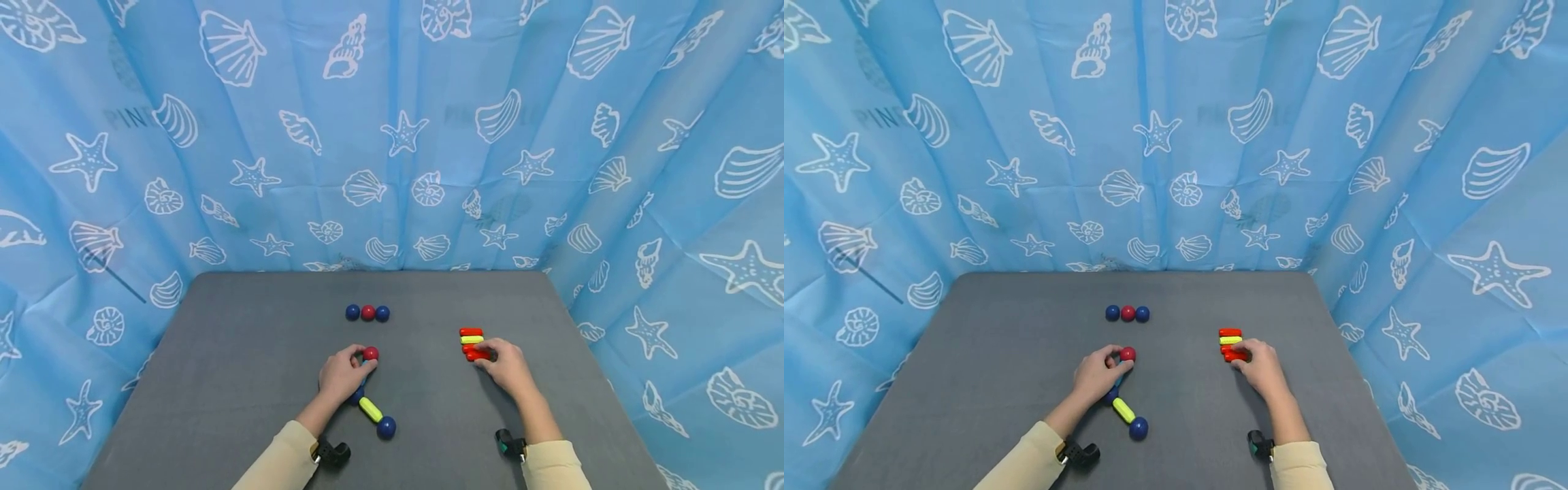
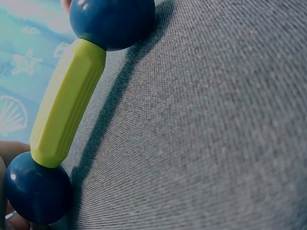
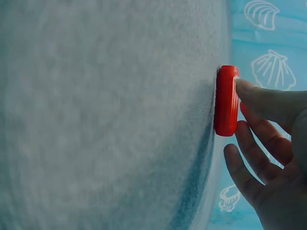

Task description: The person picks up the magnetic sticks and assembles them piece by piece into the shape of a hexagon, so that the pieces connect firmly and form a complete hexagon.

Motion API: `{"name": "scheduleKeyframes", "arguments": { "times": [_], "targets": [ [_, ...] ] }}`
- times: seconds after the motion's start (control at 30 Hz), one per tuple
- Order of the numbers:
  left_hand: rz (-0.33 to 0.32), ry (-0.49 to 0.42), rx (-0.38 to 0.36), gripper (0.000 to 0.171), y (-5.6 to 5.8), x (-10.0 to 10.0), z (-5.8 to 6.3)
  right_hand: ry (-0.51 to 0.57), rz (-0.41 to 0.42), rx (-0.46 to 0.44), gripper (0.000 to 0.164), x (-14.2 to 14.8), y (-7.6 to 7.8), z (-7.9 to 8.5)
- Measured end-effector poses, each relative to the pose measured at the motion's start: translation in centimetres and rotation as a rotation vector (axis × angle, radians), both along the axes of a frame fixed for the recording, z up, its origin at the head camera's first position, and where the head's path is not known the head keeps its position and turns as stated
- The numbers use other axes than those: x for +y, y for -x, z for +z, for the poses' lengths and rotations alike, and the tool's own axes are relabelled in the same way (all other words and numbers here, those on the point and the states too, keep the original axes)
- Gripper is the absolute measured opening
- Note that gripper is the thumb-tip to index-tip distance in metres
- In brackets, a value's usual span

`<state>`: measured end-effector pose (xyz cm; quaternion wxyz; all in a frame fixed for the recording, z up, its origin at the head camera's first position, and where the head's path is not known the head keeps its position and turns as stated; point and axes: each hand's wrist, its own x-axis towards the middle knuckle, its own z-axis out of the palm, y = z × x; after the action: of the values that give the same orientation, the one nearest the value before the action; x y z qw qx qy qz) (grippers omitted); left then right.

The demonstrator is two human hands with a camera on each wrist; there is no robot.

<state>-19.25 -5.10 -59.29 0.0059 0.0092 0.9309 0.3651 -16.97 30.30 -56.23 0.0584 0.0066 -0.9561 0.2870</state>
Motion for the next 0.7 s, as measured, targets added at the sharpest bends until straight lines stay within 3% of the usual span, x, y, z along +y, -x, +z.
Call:
{"name": "scheduleKeyframes", "arguments": {
  "times": [0.2,0.7],
  "targets": [
    [-0.006,-0.008,-0.001,0.041,-0.1,0.0,0.0,-0.113,0.021,-0.083,0.024,0.0,0.4,0.2],
    [0.003,-0.021,-0.01,0.039,0.0,0.0,0.0,-0.141,0.009,-0.166,0.029,-0.4,-0.7,0.6]
  ]
}}
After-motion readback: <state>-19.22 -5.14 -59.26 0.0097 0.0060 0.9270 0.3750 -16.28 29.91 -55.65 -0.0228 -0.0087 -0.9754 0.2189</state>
